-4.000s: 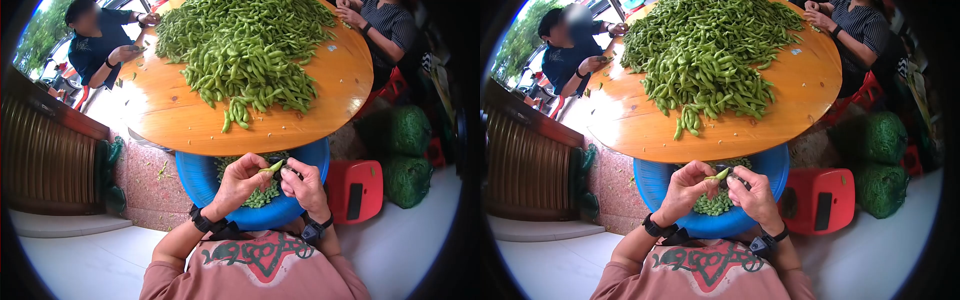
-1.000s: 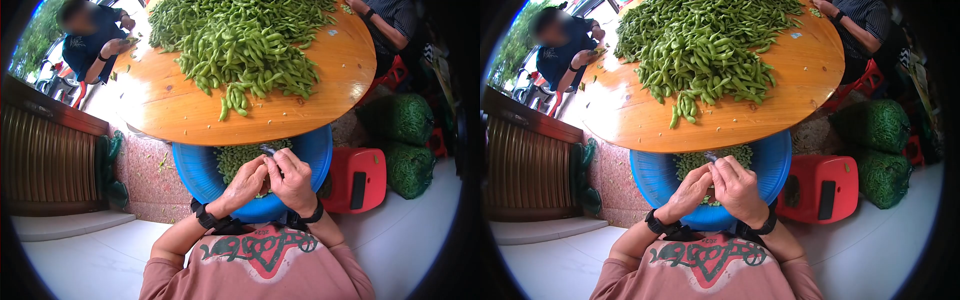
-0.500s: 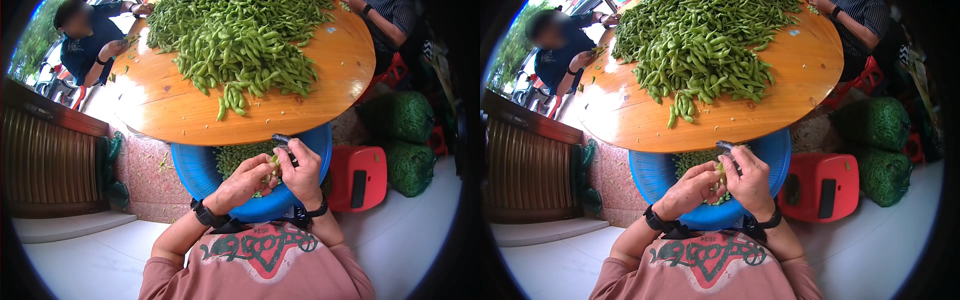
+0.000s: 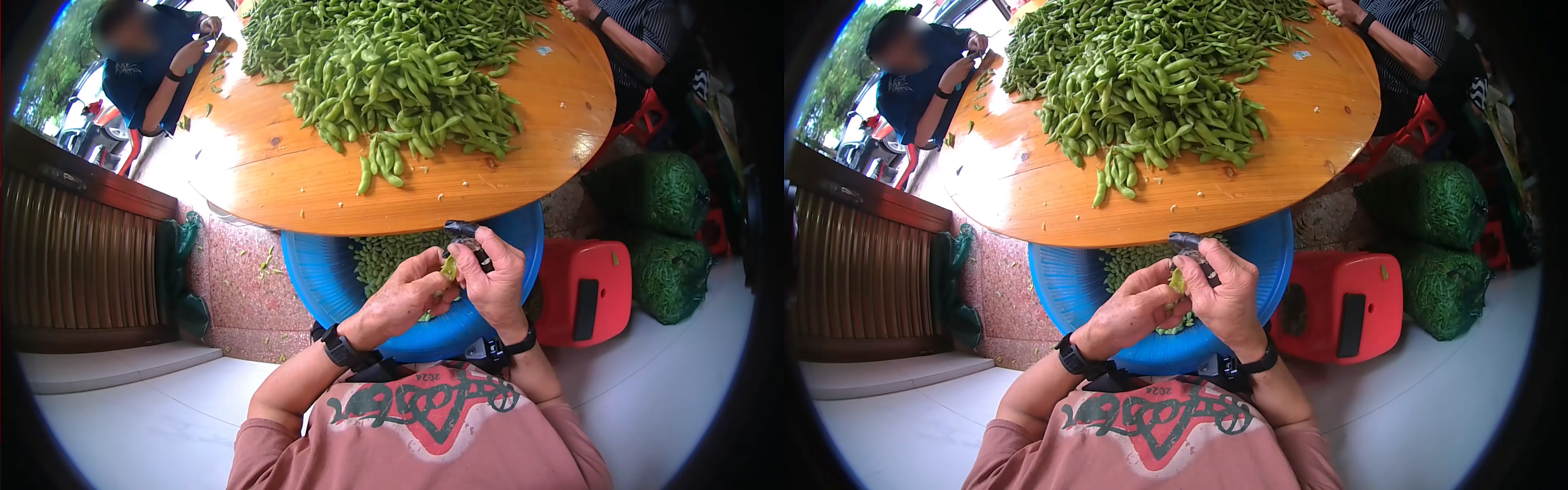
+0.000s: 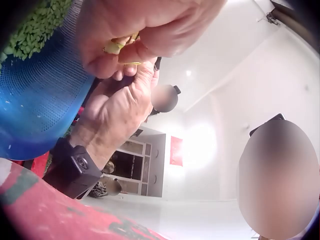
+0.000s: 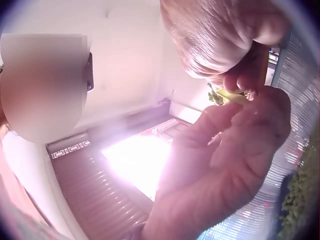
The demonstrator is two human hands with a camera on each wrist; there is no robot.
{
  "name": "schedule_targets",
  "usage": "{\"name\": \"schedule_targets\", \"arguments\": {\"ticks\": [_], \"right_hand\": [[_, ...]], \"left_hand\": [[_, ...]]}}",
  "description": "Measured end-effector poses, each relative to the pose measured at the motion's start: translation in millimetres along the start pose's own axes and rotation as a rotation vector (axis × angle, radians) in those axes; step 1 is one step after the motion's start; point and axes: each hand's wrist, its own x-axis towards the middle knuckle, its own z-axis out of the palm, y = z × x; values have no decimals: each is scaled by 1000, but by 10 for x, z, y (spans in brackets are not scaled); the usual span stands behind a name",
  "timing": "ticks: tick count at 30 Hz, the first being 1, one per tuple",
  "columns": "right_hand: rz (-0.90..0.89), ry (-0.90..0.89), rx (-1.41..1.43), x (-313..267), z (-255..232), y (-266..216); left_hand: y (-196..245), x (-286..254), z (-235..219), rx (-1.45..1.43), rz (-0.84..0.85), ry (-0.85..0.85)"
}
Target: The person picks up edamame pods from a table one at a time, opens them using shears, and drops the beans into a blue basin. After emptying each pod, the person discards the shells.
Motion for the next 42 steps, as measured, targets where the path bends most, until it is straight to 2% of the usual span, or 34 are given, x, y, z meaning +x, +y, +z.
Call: {"name": "schedule_targets", "arguments": {"ticks": [2,6,8,9,11,13,15,20,24,26,28,29,31,33,35,40,42], "right_hand": [[99,-43,66,-15,-12,-19],[136,-40,115,9,-24,-51],[239,13,171,27,-76,-47],[237,12,172,29,-120,-39],[56,-103,-53,24,-206,-8],[97,-147,-23,-7,-196,-31],[389,-165,257,-19,-172,-74],[426,-194,274,15,-150,-152],[371,-164,228,-6,-131,-94],[325,-165,168,-17,-133,-99],[146,-80,-44,-39,-129,-146],[142,-81,-43,-63,-110,-141],[-41,-5,-158,-127,-58,-101],[-74,14,-178,-163,-21,-99],[-118,0,-212,-194,5,-89],[-75,4,-141,-136,34,-26],[279,-110,151,-134,24,6]], "left_hand": [[-34,5,-11,-126,0,-9],[-66,20,-32,-148,20,-7],[-26,3,27,-104,154,75],[-20,-1,23,-103,155,75],[-23,-1,6,-91,216,130],[-39,6,8,-59,226,138],[-43,11,15,-29,237,149],[-24,-1,-7,4,291,210],[-6,2,13,66,289,255],[25,-15,89,110,226,378],[-11,-20,25,159,203,338],[-22,-25,5,210,173,295],[-29,-37,36,304,199,300],[-48,-30,62,585,263,365],[-44,-37,50,639,258,337],[-99,11,-14,501,224,269],[-47,3,-22,400,163,244]]}}
